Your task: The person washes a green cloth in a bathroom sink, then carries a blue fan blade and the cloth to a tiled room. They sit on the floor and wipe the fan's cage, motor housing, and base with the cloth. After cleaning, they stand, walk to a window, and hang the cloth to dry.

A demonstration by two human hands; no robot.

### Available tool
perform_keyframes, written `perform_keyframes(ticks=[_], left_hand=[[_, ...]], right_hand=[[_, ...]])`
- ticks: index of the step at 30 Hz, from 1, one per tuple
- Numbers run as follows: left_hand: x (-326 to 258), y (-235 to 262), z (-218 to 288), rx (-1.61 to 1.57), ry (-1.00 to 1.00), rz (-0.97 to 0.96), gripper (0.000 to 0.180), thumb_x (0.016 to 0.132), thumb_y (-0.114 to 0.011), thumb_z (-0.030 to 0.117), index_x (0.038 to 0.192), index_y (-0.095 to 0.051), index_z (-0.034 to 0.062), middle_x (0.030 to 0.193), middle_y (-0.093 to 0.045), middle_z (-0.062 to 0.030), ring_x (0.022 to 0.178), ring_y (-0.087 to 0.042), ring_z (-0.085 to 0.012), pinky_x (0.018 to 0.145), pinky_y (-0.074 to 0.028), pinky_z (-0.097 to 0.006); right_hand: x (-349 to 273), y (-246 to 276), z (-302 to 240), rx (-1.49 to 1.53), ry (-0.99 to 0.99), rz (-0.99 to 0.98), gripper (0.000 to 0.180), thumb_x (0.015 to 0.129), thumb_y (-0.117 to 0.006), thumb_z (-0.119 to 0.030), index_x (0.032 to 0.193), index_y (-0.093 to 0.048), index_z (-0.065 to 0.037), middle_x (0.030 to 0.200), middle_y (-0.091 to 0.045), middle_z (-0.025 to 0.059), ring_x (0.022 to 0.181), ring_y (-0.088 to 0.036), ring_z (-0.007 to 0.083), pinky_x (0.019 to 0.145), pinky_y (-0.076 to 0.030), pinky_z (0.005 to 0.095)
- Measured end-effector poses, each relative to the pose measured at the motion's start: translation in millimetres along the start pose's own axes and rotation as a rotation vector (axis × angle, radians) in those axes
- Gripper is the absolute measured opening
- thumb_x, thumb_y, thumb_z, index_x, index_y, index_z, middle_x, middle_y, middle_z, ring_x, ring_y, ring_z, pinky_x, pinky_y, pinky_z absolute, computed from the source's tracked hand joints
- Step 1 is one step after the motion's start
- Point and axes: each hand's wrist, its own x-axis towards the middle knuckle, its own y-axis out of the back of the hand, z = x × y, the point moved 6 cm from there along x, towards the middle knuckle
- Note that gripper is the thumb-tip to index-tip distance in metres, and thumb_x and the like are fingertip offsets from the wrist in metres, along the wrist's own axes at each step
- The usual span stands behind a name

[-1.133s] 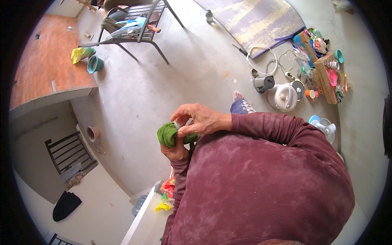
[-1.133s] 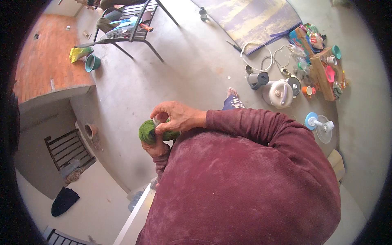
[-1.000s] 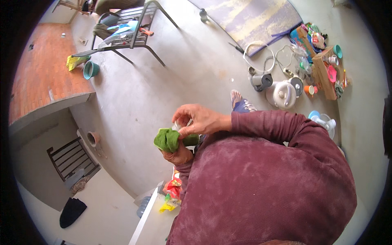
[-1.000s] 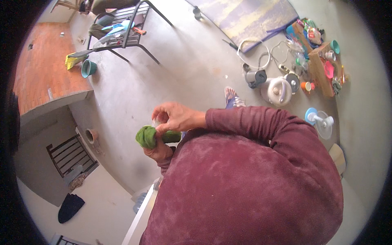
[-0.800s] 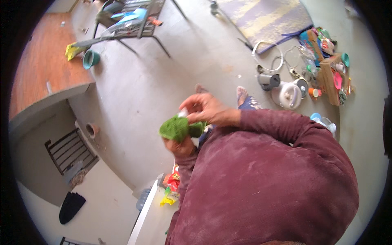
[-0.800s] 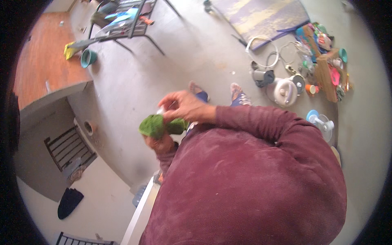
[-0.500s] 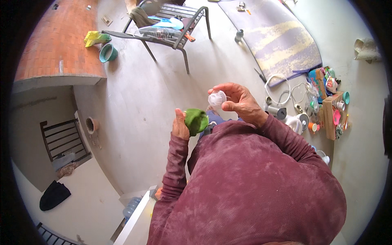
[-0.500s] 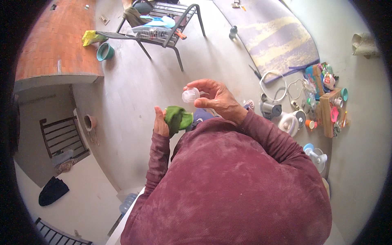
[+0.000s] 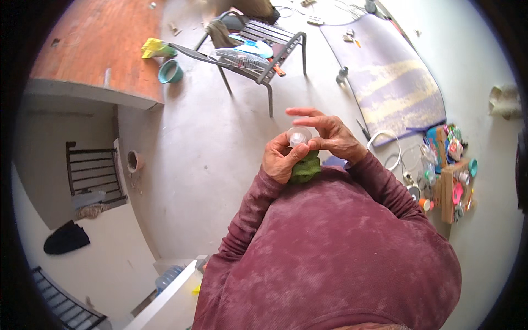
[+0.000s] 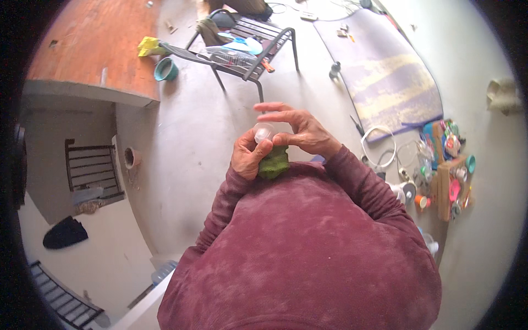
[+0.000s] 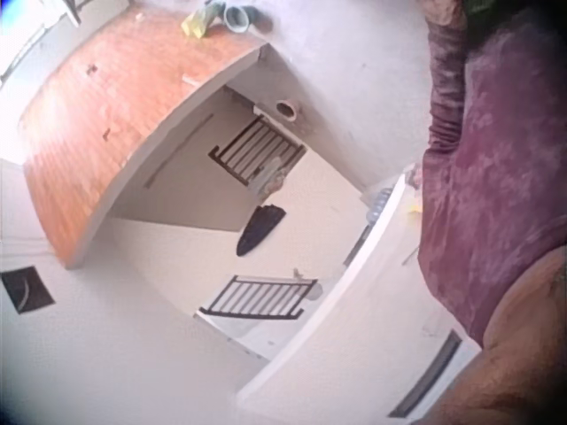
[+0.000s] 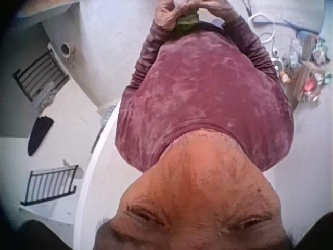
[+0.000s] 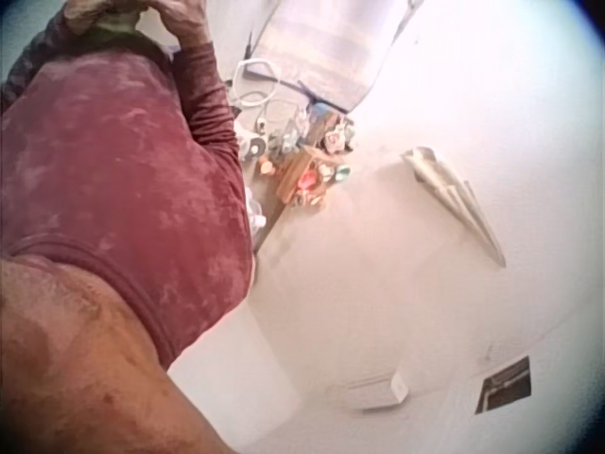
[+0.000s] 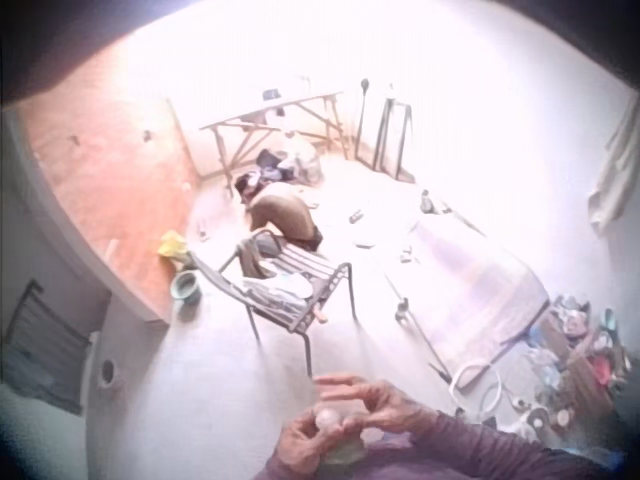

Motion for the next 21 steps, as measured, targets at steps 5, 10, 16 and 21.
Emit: perform_keyframes(ticks=[5, 10, 16, 21], left_hand=[[10, -27, 21, 0.014, -0.154, 0.143, 0.025, 0.084, -0.069, 0.019, 0.1, -0.062, 0.002, 0.088, -0.064, -0.0015, 0.078, -0.058, -0.0076, 0.069, -0.049, -0.022], [25, -39, 11, 0.025, -0.151, 0.24, 0.024, 0.084, -0.07, 0.02, 0.098, -0.063, 0.0027, 0.086, -0.064, -0.0015, 0.078, -0.059, -0.0088, 0.07, -0.049, -0.023], [20, -48, 37, 0.587, -0.246, 0.447, 0.029, 0.078, -0.075, 0.021, 0.097, -0.064, 0.0013, 0.082, -0.064, -0.0037, 0.075, -0.061, -0.0122, 0.07, -0.051, -0.026], [12, -63, 55, 0.859, -0.157, 0.477, 0.03, 0.074, -0.076, 0.023, 0.095, -0.065, 0.0042, 0.074, -0.066, -0.0035, 0.066, -0.064, -0.0141, 0.06, -0.051, -0.028]], right_hand=[[-23, 39, 42, 0.198, -0.339, -0.05, 0.076, 0.085, -0.06, -0.047, 0.143, -0.028, -0.01, 0.144, -0.033, 0.0128, 0.134, -0.029, 0.0235, 0.107, -0.026, 0.0409], [-48, 46, 54, 0.426, -0.47, -0.372, 0.037, 0.09, -0.059, -0.026, 0.117, -0.053, -0.003, 0.116, -0.056, 0.0059, 0.105, -0.054, 0.0154, 0.095, -0.04, 0.0311], [-35, 103, -24, 0.871, -0.142, 0.152, 0.021, 0.096, -0.047, -0.026, 0.108, -0.051, -0.009, 0.113, -0.058, 0.0115, 0.105, -0.058, 0.0244, 0.086, -0.049, 0.0416], [-22, 94, -68, 0.509, 0.027, 0.143, 0.014, 0.095, -0.05, -0.015, 0.105, -0.054, -0.007, 0.11, -0.057, 0.0099, 0.097, -0.059, 0.0226, 0.083, -0.049, 0.0345]])
